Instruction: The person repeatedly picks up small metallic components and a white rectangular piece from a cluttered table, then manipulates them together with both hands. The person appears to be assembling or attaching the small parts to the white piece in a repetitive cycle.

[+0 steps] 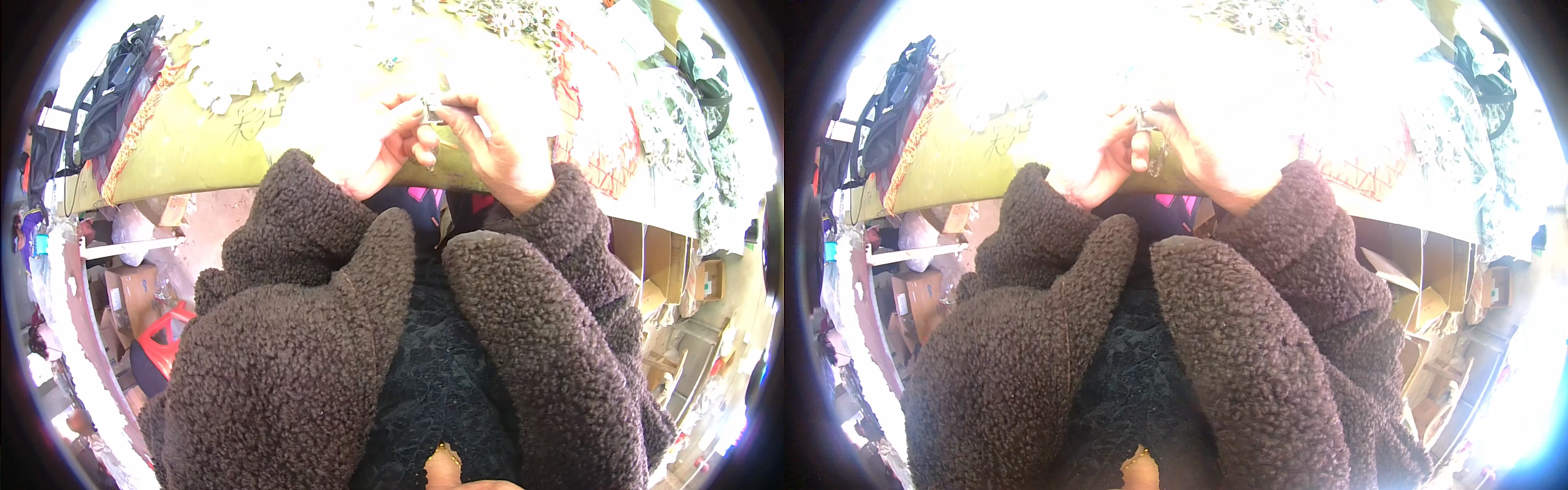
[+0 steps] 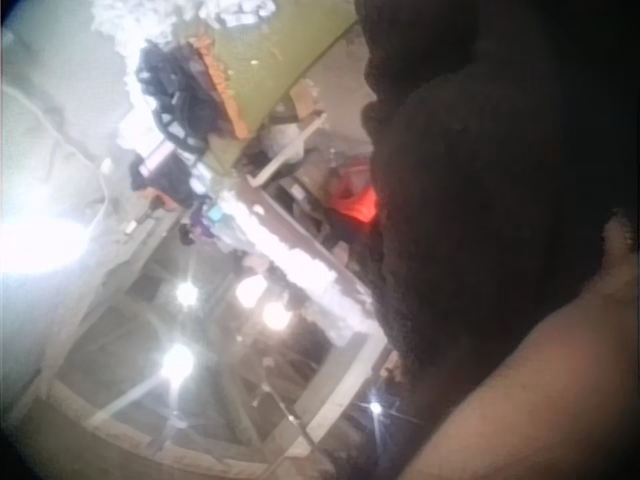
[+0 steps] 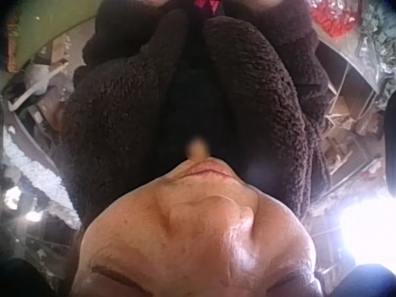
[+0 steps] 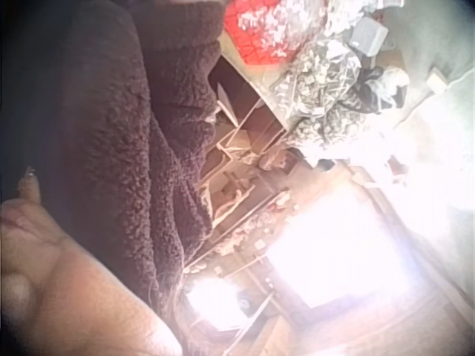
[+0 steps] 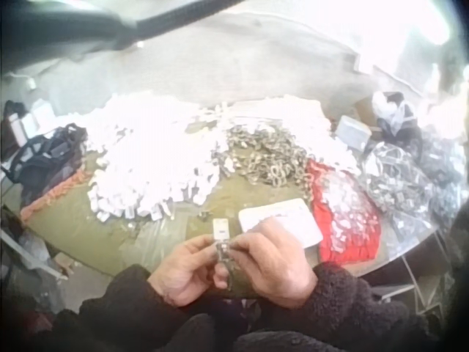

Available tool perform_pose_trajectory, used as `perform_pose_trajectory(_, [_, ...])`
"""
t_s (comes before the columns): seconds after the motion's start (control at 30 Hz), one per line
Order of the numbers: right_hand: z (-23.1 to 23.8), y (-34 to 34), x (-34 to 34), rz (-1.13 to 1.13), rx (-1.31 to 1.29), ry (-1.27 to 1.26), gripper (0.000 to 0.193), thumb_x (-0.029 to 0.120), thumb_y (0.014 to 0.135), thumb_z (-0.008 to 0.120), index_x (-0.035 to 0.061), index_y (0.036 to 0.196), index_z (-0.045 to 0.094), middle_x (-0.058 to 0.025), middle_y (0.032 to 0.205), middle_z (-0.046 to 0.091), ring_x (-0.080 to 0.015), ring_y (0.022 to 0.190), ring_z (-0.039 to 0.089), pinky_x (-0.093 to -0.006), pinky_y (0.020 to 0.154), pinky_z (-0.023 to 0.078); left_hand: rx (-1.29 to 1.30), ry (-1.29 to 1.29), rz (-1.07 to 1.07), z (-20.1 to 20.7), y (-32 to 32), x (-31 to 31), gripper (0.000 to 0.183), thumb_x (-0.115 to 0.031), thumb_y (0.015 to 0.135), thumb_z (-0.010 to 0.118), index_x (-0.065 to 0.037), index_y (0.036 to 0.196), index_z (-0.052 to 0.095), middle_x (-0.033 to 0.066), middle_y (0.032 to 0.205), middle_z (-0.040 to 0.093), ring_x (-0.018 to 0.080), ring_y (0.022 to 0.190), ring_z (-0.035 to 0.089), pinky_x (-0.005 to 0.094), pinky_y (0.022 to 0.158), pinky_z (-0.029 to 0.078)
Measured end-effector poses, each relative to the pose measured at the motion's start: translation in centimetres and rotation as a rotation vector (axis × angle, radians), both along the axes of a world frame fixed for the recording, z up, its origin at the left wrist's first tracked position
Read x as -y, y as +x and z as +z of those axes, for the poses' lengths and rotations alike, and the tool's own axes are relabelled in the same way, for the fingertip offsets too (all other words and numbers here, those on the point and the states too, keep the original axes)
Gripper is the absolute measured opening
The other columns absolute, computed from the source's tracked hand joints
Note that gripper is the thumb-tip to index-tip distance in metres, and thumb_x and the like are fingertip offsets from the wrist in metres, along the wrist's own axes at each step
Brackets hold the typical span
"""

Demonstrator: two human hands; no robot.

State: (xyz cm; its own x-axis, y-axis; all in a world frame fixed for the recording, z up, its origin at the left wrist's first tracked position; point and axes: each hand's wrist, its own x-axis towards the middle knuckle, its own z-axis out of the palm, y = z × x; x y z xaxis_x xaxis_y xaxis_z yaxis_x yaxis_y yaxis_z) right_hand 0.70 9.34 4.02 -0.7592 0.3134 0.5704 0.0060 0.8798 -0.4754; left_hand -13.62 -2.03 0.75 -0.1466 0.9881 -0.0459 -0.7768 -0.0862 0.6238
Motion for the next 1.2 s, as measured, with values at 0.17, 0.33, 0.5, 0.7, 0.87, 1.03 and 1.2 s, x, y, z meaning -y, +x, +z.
perform_pose_trajectory(0.17, [-0.2, 0.2, 0.1, -0.002, 0.034, 0.093, 0.014, 0.007, 0.085, 0.063, 0.0015, 0.098, 0.062, -0.0093, 0.082, 0.064, -0.0179, 0.072, 0.062, -0.0281, 0.066, 0.049, 0.014, -0.068, 0.022, -0.4, 0.1, -0.2, 0.019, -0.011, 0.09, 0.057, 0.001, 0.105, 0.054, 0.0079, 0.089, 0.06, 0.0174, 0.071, 0.061, 0.0301, 0.061, 0.054])
perform_pose_trajectory(0.33, [0.3, 0.5, 0.3, -0.031, 0.051, 0.009, 0.014, 0.009, 0.087, 0.061, 0.0007, 0.098, 0.062, -0.008, 0.081, 0.064, -0.0155, 0.073, 0.06, -0.0264, 0.068, 0.048, -0.071, -0.032, 0.045, 0.1, 0.5, 0.0, 0.023, -0.014, 0.092, 0.054, 0.001, 0.11, 0.053, 0.0082, 0.083, 0.06, 0.0158, 0.066, 0.058, 0.0278, 0.06, 0.051])
perform_pose_trajectory(0.5, [0.3, 0.1, -0.2, -0.019, 0.043, -0.08, 0.016, 0.01, 0.088, 0.061, 0.0, 0.1, 0.061, -0.0066, 0.083, 0.064, -0.0128, 0.075, 0.059, -0.0252, 0.068, 0.047, -0.115, -0.062, 0.019, 0.7, 0.8, -0.1, 0.028, -0.016, 0.093, 0.053, 0.002, 0.115, 0.052, 0.0075, 0.086, 0.061, 0.0141, 0.065, 0.057, 0.0268, 0.06, 0.05])
perform_pose_trajectory(0.7, [-0.3, 0.1, 0.2, -0.014, 0.167, -0.42, 0.017, 0.01, 0.089, 0.059, -0.0004, 0.102, 0.06, -0.0058, 0.087, 0.063, -0.012, 0.078, 0.058, -0.024, 0.071, 0.046, -0.004, -0.008, -0.029, 0.4, 0.4, 0.0, 0.022, -0.012, 0.092, 0.055, 0.002, 0.108, 0.054, 0.0096, 0.089, 0.061, 0.0186, 0.07, 0.062, 0.0304, 0.062, 0.054])
perform_pose_trajectory(0.87, [-0.5, -0.1, 0.3, 0.024, 0.152, -0.351, 0.019, 0.012, 0.091, 0.056, -0.0023, 0.103, 0.059, -0.0064, 0.086, 0.062, -0.0108, 0.077, 0.057, -0.023, 0.07, 0.046, 0.043, 0.023, -0.006, -0.1, 0.4, -0.1, 0.021, -0.012, 0.091, 0.055, 0.002, 0.108, 0.054, 0.0086, 0.088, 0.062, 0.0178, 0.069, 0.063, 0.0309, 0.061, 0.054])
perform_pose_trajectory(1.03, [-0.1, -0.3, -0.2, 0.06, 0.157, -0.517, 0.018, 0.013, 0.091, 0.057, 0.0004, 0.103, 0.06, -0.0059, 0.086, 0.063, -0.0111, 0.074, 0.058, -0.0235, 0.067, 0.047, 0.016, 0.009, -0.013, -0.5, 0.3, -0.3, 0.022, -0.013, 0.092, 0.055, 0.002, 0.108, 0.054, 0.0084, 0.087, 0.062, 0.0175, 0.068, 0.063, 0.0314, 0.061, 0.054])
perform_pose_trajectory(1.2, [0.6, -0.8, 0.4, -0.021, 0.067, -0.14, 0.015, 0.012, 0.088, 0.059, 0.0008, 0.097, 0.062, -0.0086, 0.084, 0.063, -0.0136, 0.071, 0.059, -0.0271, 0.064, 0.048, 0.015, 0.078, 0.027, -0.8, 0.3, -0.8, 0.022, -0.013, 0.092, 0.054, 0.002, 0.108, 0.054, 0.011, 0.089, 0.062, 0.0187, 0.069, 0.063, 0.0312, 0.061, 0.055])
